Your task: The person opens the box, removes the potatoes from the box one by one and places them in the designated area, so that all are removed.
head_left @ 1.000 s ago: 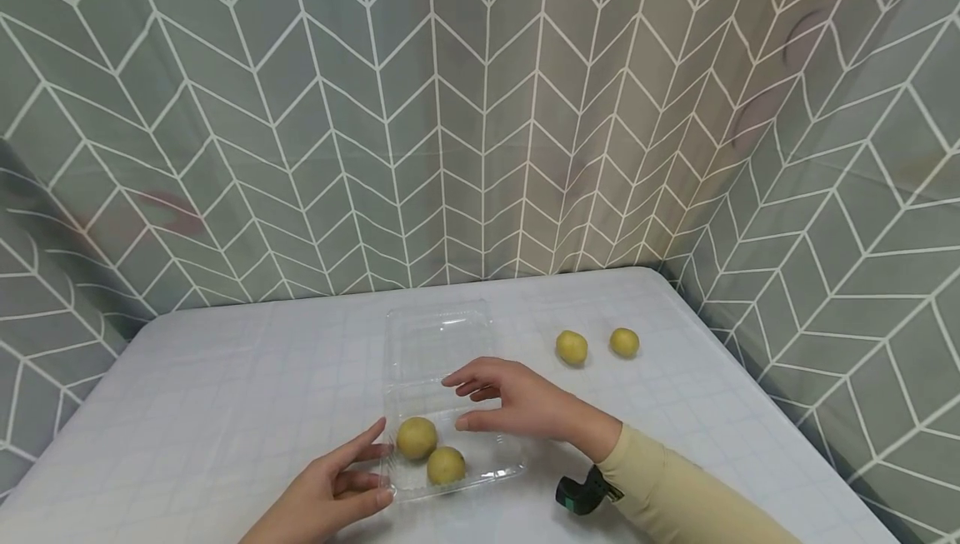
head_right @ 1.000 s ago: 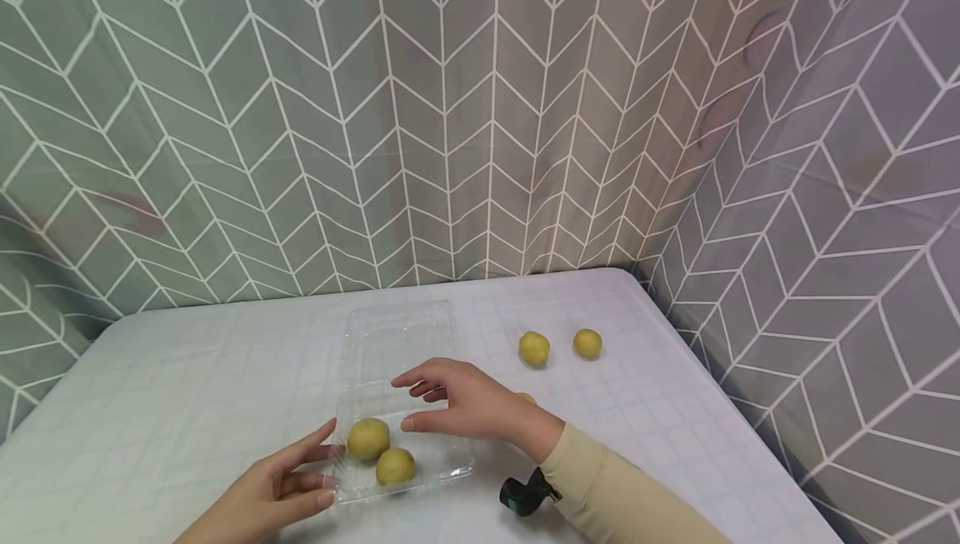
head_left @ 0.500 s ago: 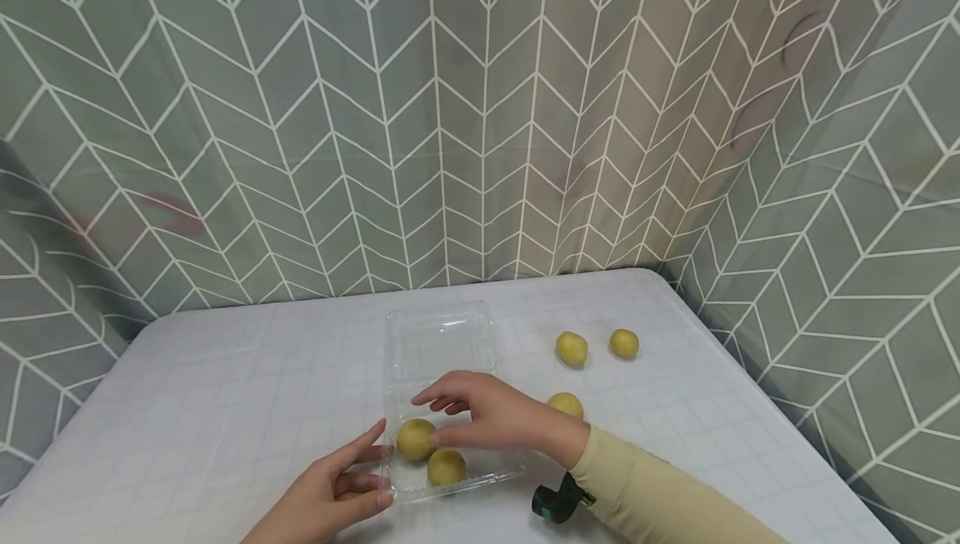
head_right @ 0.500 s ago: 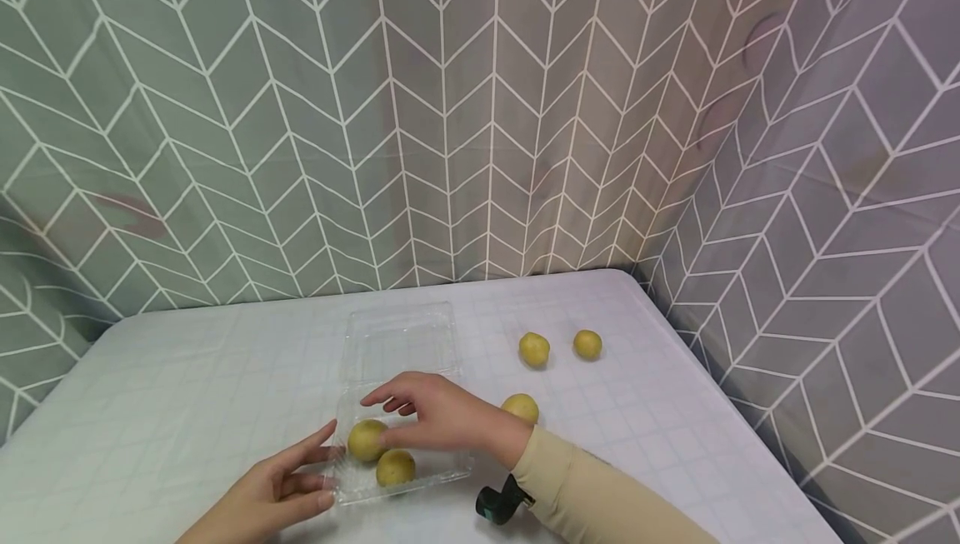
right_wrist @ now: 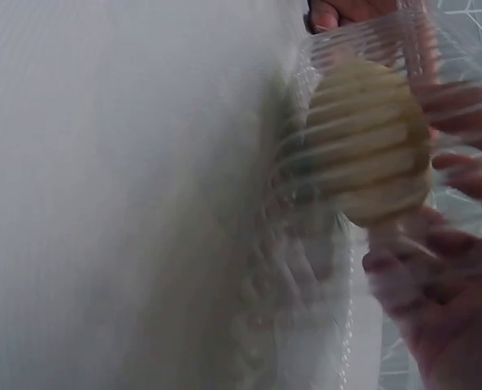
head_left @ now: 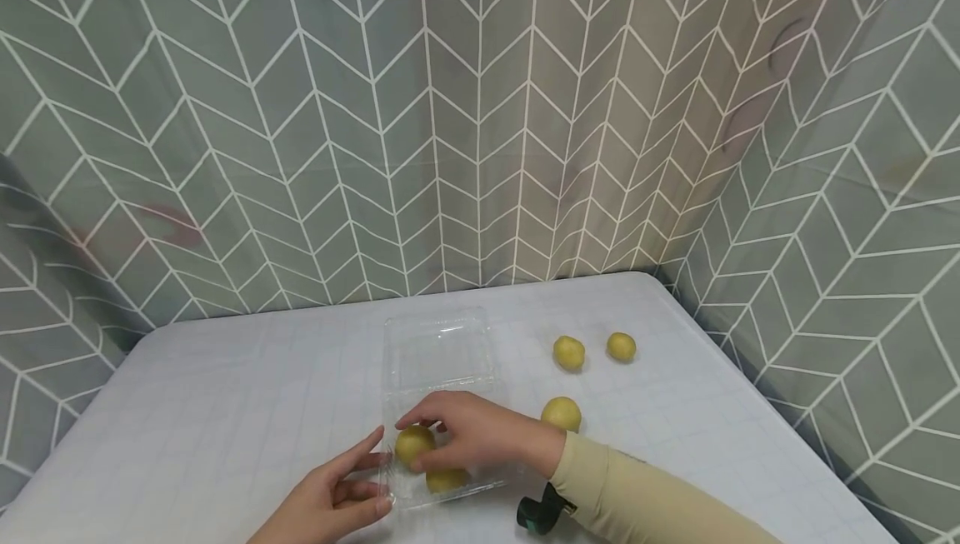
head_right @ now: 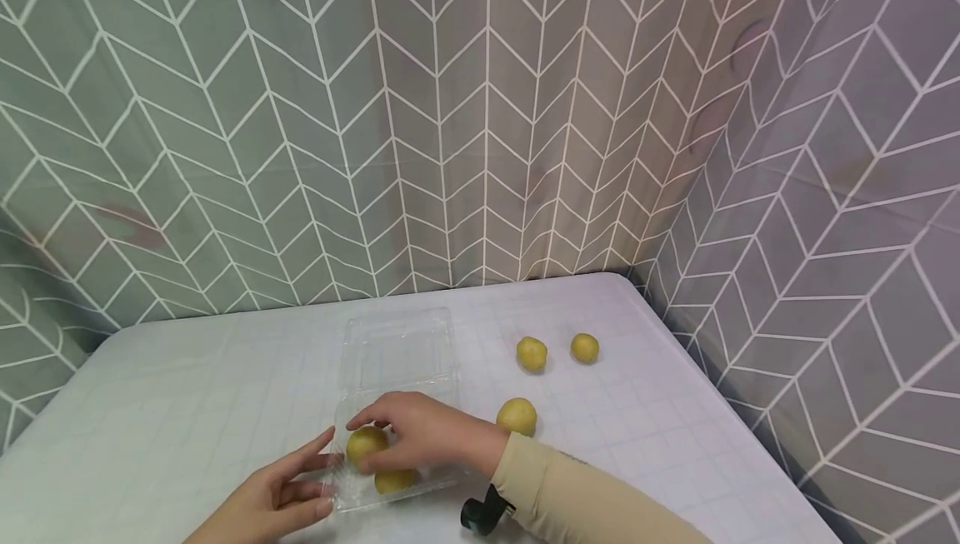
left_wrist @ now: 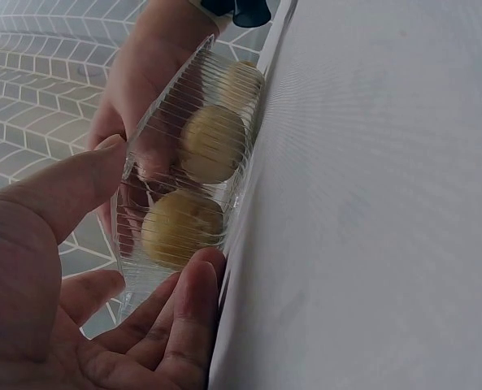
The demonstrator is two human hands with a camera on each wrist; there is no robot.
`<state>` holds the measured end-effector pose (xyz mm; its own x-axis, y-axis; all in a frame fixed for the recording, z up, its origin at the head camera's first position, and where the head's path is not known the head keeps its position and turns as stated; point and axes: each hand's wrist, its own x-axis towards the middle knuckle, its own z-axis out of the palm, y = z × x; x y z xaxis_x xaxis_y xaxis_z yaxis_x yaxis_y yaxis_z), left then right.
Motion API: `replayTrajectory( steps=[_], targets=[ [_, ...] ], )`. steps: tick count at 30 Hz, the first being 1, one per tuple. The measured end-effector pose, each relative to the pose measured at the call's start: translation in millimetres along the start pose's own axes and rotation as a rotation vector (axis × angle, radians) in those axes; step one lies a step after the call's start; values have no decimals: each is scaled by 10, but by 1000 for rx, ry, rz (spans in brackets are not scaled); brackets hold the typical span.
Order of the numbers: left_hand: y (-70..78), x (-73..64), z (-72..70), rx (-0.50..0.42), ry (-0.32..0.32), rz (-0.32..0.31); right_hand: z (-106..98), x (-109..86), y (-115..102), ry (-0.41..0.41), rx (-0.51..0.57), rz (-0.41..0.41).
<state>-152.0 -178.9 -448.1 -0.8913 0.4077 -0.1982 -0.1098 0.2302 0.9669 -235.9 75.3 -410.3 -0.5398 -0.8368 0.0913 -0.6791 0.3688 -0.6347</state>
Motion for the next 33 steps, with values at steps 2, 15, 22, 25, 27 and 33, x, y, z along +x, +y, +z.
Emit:
replayTrajectory(
  steps=[2,15,22,25,27,33],
  targets=[
    [-3,-4,2,-9,1,-5,23,16,-9,-11,-31,-6],
    [-3,-8,5,-33,-4,0,47,113,-103,-7,-170,31],
    [-7,-4,1,-41,-5,0,66,117,-107,12,-173,29],
    [-12,-7,1,-37,-5,1,58,113,-98,32,-183,9],
    [-9,-7,5,-31,-2,0,41,103,-96,48,-175,-1],
    [1,-8,1,-27,-3,3,-23,66,-101,87,-75,-6]
  ],
)
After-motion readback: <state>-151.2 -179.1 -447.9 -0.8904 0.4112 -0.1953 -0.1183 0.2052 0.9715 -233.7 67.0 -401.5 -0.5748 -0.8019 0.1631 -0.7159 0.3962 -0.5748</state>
